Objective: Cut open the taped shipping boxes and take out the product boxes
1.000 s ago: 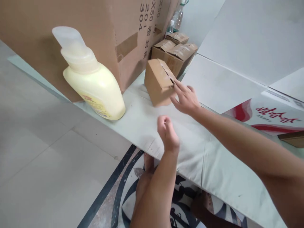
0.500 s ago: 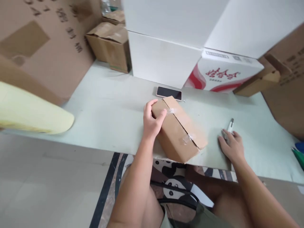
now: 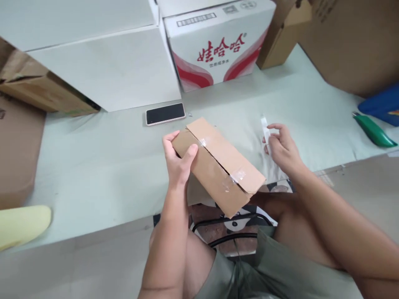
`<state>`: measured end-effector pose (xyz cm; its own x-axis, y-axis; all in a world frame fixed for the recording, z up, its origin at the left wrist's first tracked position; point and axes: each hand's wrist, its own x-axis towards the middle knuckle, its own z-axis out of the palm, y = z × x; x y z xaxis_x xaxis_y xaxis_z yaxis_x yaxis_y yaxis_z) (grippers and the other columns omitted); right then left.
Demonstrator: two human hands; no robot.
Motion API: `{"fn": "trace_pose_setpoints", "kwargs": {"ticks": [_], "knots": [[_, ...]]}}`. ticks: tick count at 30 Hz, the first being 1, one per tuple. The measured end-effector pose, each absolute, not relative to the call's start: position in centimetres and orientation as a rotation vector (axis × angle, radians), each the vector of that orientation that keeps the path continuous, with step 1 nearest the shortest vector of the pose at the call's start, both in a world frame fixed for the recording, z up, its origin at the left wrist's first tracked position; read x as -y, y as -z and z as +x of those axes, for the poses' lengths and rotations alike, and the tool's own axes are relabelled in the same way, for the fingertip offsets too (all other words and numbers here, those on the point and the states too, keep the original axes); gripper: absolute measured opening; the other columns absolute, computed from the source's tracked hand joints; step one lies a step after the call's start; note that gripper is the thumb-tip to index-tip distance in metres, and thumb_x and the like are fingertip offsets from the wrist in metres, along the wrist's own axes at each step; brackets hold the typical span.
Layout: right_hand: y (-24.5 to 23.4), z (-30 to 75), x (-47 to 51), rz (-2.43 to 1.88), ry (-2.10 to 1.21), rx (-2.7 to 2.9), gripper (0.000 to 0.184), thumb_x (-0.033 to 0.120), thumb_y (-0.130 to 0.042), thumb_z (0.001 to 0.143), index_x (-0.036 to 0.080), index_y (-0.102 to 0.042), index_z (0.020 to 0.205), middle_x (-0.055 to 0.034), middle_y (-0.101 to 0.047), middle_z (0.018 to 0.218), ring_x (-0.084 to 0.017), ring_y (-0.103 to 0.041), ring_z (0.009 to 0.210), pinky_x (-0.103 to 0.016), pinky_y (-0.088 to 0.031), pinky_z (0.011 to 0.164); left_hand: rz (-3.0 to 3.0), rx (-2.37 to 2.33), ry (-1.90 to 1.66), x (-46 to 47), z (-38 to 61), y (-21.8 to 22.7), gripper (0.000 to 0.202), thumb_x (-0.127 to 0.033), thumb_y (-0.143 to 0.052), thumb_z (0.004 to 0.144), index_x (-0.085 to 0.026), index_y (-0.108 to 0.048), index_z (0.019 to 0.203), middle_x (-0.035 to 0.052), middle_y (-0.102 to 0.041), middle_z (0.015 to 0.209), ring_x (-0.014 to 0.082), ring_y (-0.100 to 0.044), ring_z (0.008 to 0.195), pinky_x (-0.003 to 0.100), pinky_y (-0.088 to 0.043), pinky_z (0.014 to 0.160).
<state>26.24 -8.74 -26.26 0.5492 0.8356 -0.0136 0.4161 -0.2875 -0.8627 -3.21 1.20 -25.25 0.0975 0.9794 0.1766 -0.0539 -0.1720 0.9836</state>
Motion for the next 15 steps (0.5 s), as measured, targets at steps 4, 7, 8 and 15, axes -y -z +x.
{"fn": "trace_pose_setpoints", "kwargs": {"ticks": [4,7,8,15], "knots": [[24.7,25.3,9.7,-1.415,-0.852,0.891,0.030,0.033,-0.054,0.083,0.026,-0.060,0.112,0.0006,-0.065,0.082,-0.016,-0.063,0.059,-0.032,-0.054,0.058,1.372,-0.978,-1.282,-1.2,-2.5,25.5,0.078,-0.073,-0.087,0.069,-0.030,-0.050,0.124,0.0043,-0.060,0.117,0.0191,-0.065,0.094,0.034,-0.057,0.079],[23.5,24.9,10.3,-1.246,-0.786,0.933,0.031,0.038,-0.063,0.082,0.027,-0.061,0.111,-0.0005,-0.067,0.080,-0.018,-0.069,0.069,-0.033,-0.056,0.061,1.369,-0.993,-1.293,-1.0,-2.3,25.7,0.079,-0.074,-0.086,0.069,-0.031,-0.050,0.125,0.0043,-0.060,0.118,0.0186,-0.065,0.095,0.034,-0.057,0.080],[23.1,24.5,10.4,-1.247,-0.720,0.953,0.031,0.041,-0.066,0.084,0.028,-0.060,0.112,0.0002,-0.066,0.077,-0.018,-0.068,0.068,-0.032,-0.054,0.058,1.374,-0.995,-1.293,-0.9,-2.2,25.7,0.079,-0.074,-0.086,0.070,-0.031,-0.050,0.125,0.0045,-0.060,0.118,0.0189,-0.065,0.095,0.035,-0.057,0.081],[18.6,19.2,11.9,-1.167,-0.384,1.012,0.022,0.053,-0.062,0.099,0.033,-0.055,0.102,0.0065,-0.052,0.060,-0.014,-0.053,0.044,-0.026,-0.032,0.037,1.389,-1.069,-1.390,0.7,-1.1,25.8,0.067,-0.059,-0.085,0.080,-0.029,-0.052,0.130,0.0081,-0.055,0.129,0.0257,-0.060,0.119,0.044,-0.055,0.103]]}}
